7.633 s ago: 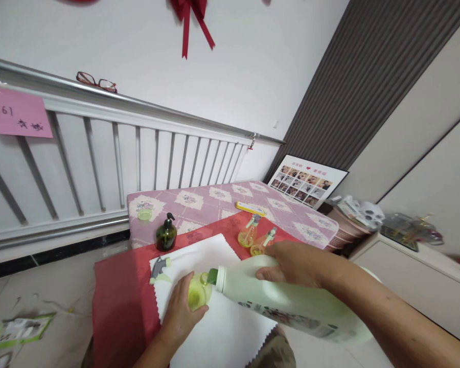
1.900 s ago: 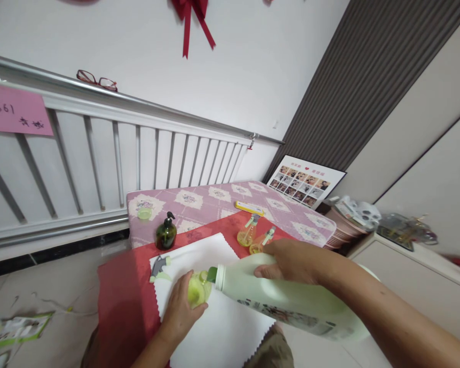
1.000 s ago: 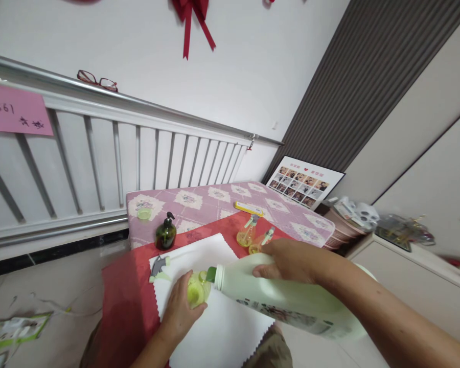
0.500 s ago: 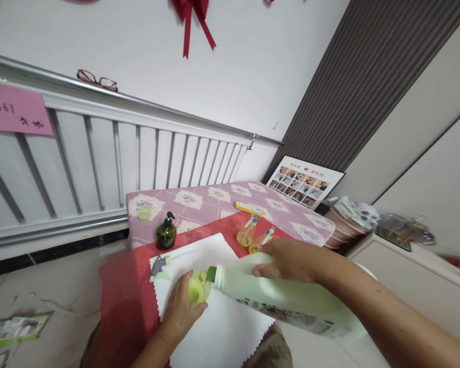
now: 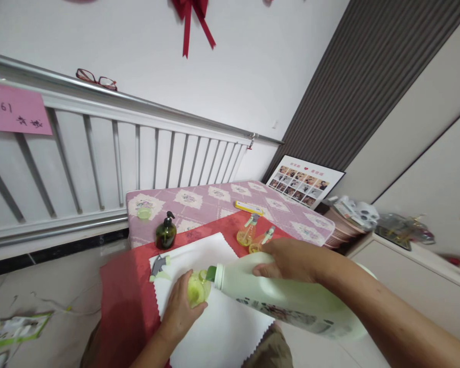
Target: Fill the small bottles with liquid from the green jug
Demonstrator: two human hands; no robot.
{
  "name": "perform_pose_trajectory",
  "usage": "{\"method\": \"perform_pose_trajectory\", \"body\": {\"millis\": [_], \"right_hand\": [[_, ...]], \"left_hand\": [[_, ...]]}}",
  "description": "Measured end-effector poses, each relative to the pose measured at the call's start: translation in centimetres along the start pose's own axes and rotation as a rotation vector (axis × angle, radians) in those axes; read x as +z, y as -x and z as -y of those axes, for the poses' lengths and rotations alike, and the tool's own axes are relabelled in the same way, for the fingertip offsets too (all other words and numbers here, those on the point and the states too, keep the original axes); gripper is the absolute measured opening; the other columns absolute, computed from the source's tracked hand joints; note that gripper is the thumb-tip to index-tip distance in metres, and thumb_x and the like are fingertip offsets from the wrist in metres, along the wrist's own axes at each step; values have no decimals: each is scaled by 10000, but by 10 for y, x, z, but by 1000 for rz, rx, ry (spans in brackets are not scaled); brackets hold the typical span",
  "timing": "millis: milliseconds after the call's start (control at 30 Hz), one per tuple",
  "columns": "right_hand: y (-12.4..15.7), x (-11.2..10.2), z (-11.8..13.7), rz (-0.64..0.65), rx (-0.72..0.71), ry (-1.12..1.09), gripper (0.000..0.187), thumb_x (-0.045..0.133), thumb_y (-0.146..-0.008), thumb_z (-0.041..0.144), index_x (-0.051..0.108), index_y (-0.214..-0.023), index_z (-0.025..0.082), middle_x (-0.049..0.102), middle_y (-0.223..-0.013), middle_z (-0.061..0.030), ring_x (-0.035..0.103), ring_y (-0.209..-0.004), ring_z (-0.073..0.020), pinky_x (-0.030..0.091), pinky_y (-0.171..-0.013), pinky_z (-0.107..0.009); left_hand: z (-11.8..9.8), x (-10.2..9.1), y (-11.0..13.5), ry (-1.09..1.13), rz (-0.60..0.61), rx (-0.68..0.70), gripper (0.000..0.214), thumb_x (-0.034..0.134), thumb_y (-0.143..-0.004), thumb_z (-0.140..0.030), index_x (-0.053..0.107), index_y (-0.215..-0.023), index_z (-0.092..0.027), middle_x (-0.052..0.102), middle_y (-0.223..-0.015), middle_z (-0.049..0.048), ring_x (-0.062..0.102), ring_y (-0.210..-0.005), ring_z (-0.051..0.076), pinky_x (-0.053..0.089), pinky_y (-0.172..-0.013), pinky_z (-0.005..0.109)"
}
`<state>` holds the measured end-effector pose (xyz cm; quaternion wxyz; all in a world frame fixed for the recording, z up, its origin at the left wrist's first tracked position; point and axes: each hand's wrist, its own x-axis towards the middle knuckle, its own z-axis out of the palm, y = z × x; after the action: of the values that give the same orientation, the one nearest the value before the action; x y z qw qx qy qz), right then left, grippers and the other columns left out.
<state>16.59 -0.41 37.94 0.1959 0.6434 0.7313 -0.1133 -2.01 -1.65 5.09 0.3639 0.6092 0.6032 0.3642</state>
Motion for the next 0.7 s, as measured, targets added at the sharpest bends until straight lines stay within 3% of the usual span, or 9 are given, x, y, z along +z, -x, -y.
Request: {"method": "perform_pose_trajectory", "body": {"millis": [100,700], "right_hand": [[0,0,-2,59,-18,-39,344,556,-838,511,656,-951,202,762,-1053,-133,712,-947,-332,498,-773,-392],[-1,1,-3,45,-1,-36,333,550,-850,495,664,-950,198,757,-1033,-118,708,-937,-319,481,-751,-376]], "left_hand": [[0,0,0,2,0,1,914,674,-668,-308,320,-1489,-121,453,-1581,165,388,-1488,273,289,-1263,374],[0,-1,1,21,-20,14,893,686,-667,-287,342,-1477,-131,477,-1562,163,411,-1475,279,307,-1256,382]]}}
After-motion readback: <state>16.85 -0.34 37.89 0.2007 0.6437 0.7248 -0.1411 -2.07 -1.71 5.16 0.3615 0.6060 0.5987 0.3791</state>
